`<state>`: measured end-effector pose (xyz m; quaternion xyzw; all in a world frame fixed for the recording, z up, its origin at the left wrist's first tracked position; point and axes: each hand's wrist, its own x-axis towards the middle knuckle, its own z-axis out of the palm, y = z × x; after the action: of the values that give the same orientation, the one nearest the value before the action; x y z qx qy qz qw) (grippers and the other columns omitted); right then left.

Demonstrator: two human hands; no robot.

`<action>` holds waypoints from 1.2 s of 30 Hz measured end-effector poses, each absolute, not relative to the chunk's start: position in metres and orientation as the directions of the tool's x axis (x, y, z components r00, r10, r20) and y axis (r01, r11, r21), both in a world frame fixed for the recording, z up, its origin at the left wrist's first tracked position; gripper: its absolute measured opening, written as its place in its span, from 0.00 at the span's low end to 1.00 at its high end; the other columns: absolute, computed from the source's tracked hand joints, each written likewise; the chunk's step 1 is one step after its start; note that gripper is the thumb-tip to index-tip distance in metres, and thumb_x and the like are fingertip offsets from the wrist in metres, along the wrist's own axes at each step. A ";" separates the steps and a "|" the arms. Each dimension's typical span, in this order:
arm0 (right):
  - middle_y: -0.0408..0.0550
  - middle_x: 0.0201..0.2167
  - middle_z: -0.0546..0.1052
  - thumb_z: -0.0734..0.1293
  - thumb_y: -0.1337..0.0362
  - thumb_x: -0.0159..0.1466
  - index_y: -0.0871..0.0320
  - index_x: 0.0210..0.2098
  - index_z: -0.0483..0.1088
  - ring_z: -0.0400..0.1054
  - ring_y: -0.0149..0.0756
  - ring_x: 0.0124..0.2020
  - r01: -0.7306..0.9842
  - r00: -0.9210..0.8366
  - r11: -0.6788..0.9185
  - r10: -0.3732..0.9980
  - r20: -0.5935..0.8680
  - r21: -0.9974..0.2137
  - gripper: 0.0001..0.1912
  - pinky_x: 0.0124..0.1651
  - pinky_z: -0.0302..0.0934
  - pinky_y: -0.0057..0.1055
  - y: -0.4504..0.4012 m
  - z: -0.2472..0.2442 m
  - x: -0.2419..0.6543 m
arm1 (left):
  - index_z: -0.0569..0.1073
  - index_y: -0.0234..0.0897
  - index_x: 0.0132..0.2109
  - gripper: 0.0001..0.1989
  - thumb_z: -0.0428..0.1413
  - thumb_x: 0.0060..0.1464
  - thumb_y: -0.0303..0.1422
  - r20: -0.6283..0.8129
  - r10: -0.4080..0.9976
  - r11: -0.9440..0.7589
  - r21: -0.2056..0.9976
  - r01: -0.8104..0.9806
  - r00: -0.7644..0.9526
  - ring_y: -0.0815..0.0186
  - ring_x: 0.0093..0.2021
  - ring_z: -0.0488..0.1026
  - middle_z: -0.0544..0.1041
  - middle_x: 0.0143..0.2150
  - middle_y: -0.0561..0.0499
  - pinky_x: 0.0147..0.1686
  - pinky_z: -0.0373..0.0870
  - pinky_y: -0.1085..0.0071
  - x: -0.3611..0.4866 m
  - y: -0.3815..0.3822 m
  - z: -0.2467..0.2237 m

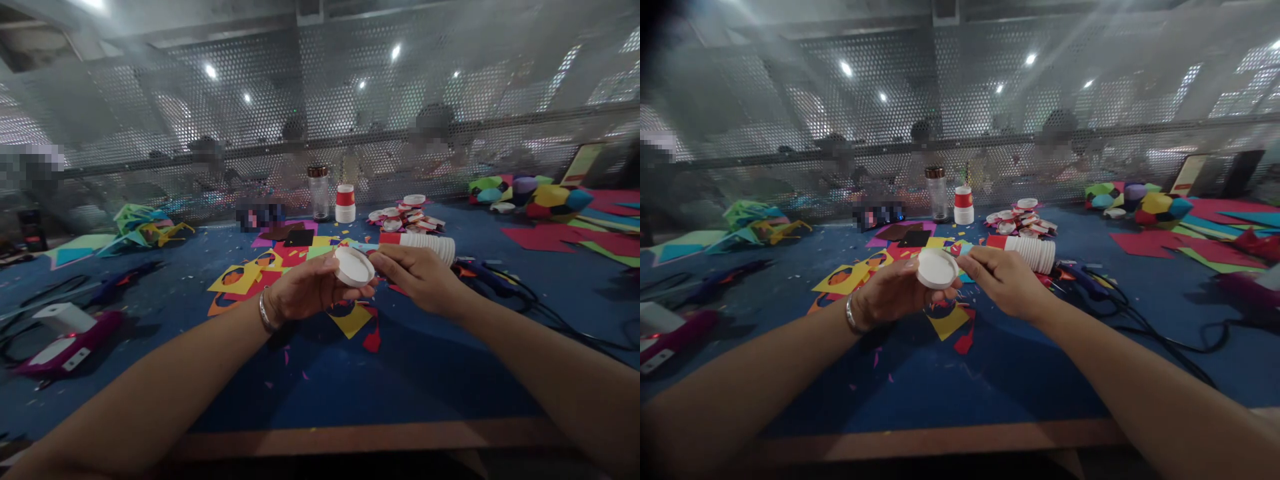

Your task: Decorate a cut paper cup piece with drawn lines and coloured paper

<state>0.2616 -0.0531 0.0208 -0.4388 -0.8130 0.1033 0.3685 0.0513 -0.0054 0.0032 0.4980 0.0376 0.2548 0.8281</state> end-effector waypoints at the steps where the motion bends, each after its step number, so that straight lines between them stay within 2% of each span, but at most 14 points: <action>1: 0.40 0.21 0.62 0.54 0.45 0.72 0.54 0.24 0.58 0.57 0.30 0.24 0.641 -0.335 0.590 0.790 0.513 -0.491 0.25 0.28 0.51 0.31 -0.053 0.020 0.262 | 0.76 0.31 0.49 0.22 0.66 0.51 0.40 0.190 0.460 0.362 0.852 -0.379 0.867 0.63 0.40 0.81 0.82 0.43 0.41 0.39 0.74 0.76 0.052 -0.005 0.003; 5: 0.39 0.19 0.60 0.54 0.42 0.71 0.54 0.23 0.56 0.54 0.29 0.22 0.659 -0.273 0.563 0.797 0.538 -0.499 0.28 0.27 0.48 0.31 -0.050 0.021 0.263 | 0.74 0.34 0.48 0.21 0.68 0.49 0.38 0.181 0.546 0.250 0.896 -0.366 0.818 0.61 0.40 0.81 0.80 0.42 0.44 0.39 0.75 0.72 0.054 -0.004 0.002; 9: 0.39 0.17 0.59 0.53 0.38 0.69 0.54 0.22 0.58 0.54 0.30 0.21 0.688 -0.200 0.498 0.829 0.522 -0.527 0.30 0.27 0.48 0.32 -0.044 0.022 0.267 | 0.71 0.40 0.46 0.22 0.70 0.45 0.30 0.278 0.685 -0.053 0.941 -0.334 0.674 0.67 0.37 0.77 0.77 0.39 0.51 0.39 0.73 0.71 0.057 -0.002 -0.003; 13: 0.39 0.17 0.60 0.53 0.35 0.67 0.54 0.23 0.61 0.54 0.31 0.20 0.713 -0.136 0.419 0.869 0.475 -0.562 0.32 0.27 0.48 0.33 -0.038 0.019 0.271 | 0.69 0.40 0.48 0.26 0.71 0.43 0.32 0.349 0.733 -0.320 0.934 -0.157 0.584 0.66 0.39 0.74 0.73 0.44 0.50 0.39 0.72 0.68 0.059 -0.002 -0.009; 17: 0.38 0.17 0.59 0.54 0.33 0.65 0.54 0.24 0.62 0.53 0.31 0.20 0.703 -0.103 0.364 0.902 0.419 -0.611 0.33 0.27 0.47 0.33 -0.034 0.015 0.273 | 0.68 0.40 0.51 0.25 0.68 0.47 0.34 0.465 0.723 -0.532 0.847 -0.018 0.510 0.65 0.41 0.73 0.71 0.48 0.47 0.38 0.73 0.68 0.059 0.000 -0.014; 21: 0.35 0.16 0.54 0.56 0.32 0.63 0.54 0.24 0.61 0.48 0.28 0.19 0.570 -0.123 0.337 0.937 0.328 -0.749 0.32 0.24 0.44 0.31 -0.034 0.012 0.271 | 0.67 0.41 0.51 0.25 0.65 0.47 0.30 0.600 0.652 -0.717 0.686 0.121 0.463 0.64 0.43 0.71 0.68 0.49 0.47 0.37 0.75 0.67 0.058 0.008 -0.020; 23: 0.35 0.17 0.54 0.58 0.31 0.62 0.54 0.26 0.62 0.46 0.27 0.18 0.492 -0.142 0.313 0.949 0.280 -0.812 0.31 0.23 0.42 0.30 -0.036 0.013 0.267 | 0.66 0.41 0.50 0.25 0.66 0.46 0.29 0.650 0.618 -0.771 0.612 0.177 0.442 0.64 0.43 0.71 0.67 0.49 0.48 0.35 0.76 0.68 0.057 0.010 -0.022; 25: 0.36 0.19 0.57 0.61 0.32 0.60 0.55 0.27 0.64 0.48 0.27 0.19 0.440 -0.174 0.304 0.952 0.252 -0.845 0.30 0.23 0.44 0.30 -0.038 0.014 0.263 | 0.65 0.41 0.49 0.26 0.67 0.44 0.28 0.672 0.602 -0.791 0.577 0.205 0.432 0.66 0.42 0.70 0.66 0.49 0.48 0.34 0.76 0.70 0.058 0.011 -0.023; 30: 0.39 0.23 0.63 0.70 0.42 0.58 0.56 0.28 0.67 0.55 0.29 0.25 0.409 -0.256 0.385 0.919 0.301 -0.827 0.24 0.28 0.52 0.30 -0.041 0.015 0.256 | 0.65 0.40 0.48 0.26 0.68 0.44 0.28 0.663 0.600 -0.792 0.571 0.215 0.448 0.69 0.39 0.70 0.64 0.49 0.49 0.33 0.78 0.71 0.060 0.009 -0.023; 33: 0.40 0.24 0.66 0.71 0.46 0.59 0.57 0.29 0.67 0.58 0.30 0.26 0.381 -0.283 0.399 0.909 0.305 -0.834 0.20 0.31 0.55 0.30 -0.039 0.013 0.257 | 0.64 0.40 0.47 0.26 0.68 0.44 0.27 0.675 0.584 -0.804 0.557 0.209 0.451 0.68 0.41 0.70 0.65 0.48 0.49 0.35 0.77 0.71 0.061 0.012 -0.024; 36: 0.40 0.25 0.66 0.71 0.46 0.59 0.57 0.30 0.68 0.59 0.30 0.27 0.383 -0.280 0.383 0.915 0.290 -0.841 0.20 0.31 0.55 0.30 -0.037 0.010 0.259 | 0.64 0.41 0.47 0.25 0.67 0.44 0.26 0.691 0.567 -0.815 0.549 0.185 0.448 0.67 0.42 0.69 0.67 0.47 0.50 0.37 0.76 0.70 0.061 0.017 -0.026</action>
<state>0.2594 -0.0369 0.0104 -0.4456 -0.7281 0.3312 0.4020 0.0608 0.0170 -0.0264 0.8266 0.2276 0.4735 0.2018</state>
